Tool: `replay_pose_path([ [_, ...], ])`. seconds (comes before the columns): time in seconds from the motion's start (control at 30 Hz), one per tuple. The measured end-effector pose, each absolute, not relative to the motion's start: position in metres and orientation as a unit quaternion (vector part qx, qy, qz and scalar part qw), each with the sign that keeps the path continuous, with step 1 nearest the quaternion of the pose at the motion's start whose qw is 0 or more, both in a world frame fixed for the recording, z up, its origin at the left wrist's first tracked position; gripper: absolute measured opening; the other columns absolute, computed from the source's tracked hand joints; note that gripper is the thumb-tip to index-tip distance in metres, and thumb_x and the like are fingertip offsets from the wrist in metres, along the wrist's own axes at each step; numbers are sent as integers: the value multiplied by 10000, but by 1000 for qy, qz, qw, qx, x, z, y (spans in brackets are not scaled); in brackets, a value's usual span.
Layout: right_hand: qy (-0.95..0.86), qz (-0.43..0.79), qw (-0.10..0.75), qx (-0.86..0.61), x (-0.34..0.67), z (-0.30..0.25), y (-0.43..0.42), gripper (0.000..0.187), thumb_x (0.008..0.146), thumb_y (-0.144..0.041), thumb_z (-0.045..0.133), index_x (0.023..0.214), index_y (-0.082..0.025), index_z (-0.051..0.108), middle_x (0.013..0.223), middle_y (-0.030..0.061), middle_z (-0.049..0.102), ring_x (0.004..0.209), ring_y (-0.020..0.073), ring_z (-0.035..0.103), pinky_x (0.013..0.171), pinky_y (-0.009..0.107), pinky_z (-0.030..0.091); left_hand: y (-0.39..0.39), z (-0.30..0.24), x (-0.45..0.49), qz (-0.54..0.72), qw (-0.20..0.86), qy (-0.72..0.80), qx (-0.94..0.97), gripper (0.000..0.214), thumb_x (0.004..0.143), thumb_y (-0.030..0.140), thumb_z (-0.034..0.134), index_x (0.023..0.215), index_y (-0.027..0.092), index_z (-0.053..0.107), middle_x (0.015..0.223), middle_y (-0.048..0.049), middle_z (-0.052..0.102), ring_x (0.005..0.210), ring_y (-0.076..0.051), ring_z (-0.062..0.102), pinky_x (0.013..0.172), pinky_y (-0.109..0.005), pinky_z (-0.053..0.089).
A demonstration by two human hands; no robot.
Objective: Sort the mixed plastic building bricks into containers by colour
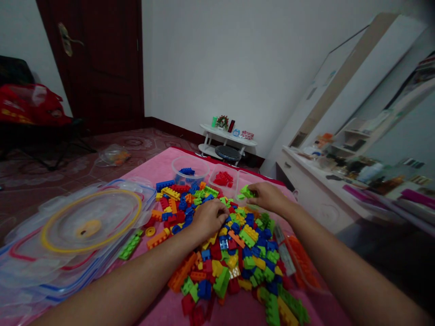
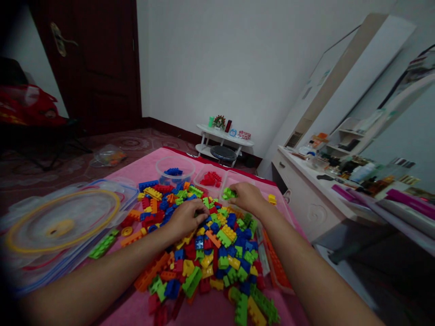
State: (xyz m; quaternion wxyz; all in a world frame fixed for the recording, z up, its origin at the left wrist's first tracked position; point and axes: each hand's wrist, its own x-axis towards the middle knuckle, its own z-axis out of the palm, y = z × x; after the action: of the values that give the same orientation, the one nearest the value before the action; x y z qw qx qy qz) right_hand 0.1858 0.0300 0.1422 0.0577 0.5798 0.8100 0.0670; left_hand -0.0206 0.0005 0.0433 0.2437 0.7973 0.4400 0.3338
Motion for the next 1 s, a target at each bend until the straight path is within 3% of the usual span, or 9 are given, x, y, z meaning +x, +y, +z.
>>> replay_pose_path([
  [0.13,766,49,54,639,200,154,42,286,735,-421,641,887,-180,657,818,42,680,725,167,604,544,240,320,1,42,-21,336,244,442,795,153,766,210,545,810,201,691,882,-25,667,840,-174,594,736,-262,421],
  [0.23,678,115,17,726,207,155,43,409,789,-443,583,1099,-178,615,1020,93,679,907,217,625,616,260,384,1,42,-20,337,243,443,794,147,764,205,543,797,201,686,872,-23,666,840,-173,592,738,-262,419],
  [0.3,647,137,55,748,208,153,37,430,807,-441,563,1161,-200,590,1133,107,648,1004,237,609,665,281,414,1,42,-20,339,242,442,795,144,761,196,542,789,200,683,864,-23,665,843,-173,592,741,-262,418],
  [0.4,665,99,154,724,204,145,23,353,701,-405,687,1009,-232,668,1076,81,679,976,247,630,693,293,435,2,42,-20,341,240,436,798,141,756,185,542,785,200,680,863,-21,664,842,-171,592,740,-261,416],
  [0.5,675,86,191,707,197,135,8,411,597,-378,777,955,-199,686,1035,109,694,964,288,639,723,325,449,2,41,-21,340,238,434,800,142,761,189,540,786,202,679,865,-20,665,837,-169,593,732,-261,414],
  [0.6,677,109,196,701,195,127,-1,389,694,-304,704,1049,-154,653,1082,157,674,1022,316,619,755,358,452,2,40,-21,341,236,435,799,142,761,190,540,782,204,679,864,-18,666,838,-168,593,729,-258,413],
  [0.7,677,118,197,699,200,124,-4,279,738,-206,615,1004,-138,663,1041,161,685,1002,306,630,738,347,455,1,40,-20,342,234,434,800,146,764,188,535,777,205,679,862,-18,668,831,-165,594,721,-254,414],
  [1.0,672,74,201,709,219,121,0,228,682,-205,594,893,-150,661,951,146,694,882,277,661,605,290,427,1,41,-21,338,232,437,801,143,773,197,538,777,202,681,866,-21,674,825,-165,596,721,-254,416],
])
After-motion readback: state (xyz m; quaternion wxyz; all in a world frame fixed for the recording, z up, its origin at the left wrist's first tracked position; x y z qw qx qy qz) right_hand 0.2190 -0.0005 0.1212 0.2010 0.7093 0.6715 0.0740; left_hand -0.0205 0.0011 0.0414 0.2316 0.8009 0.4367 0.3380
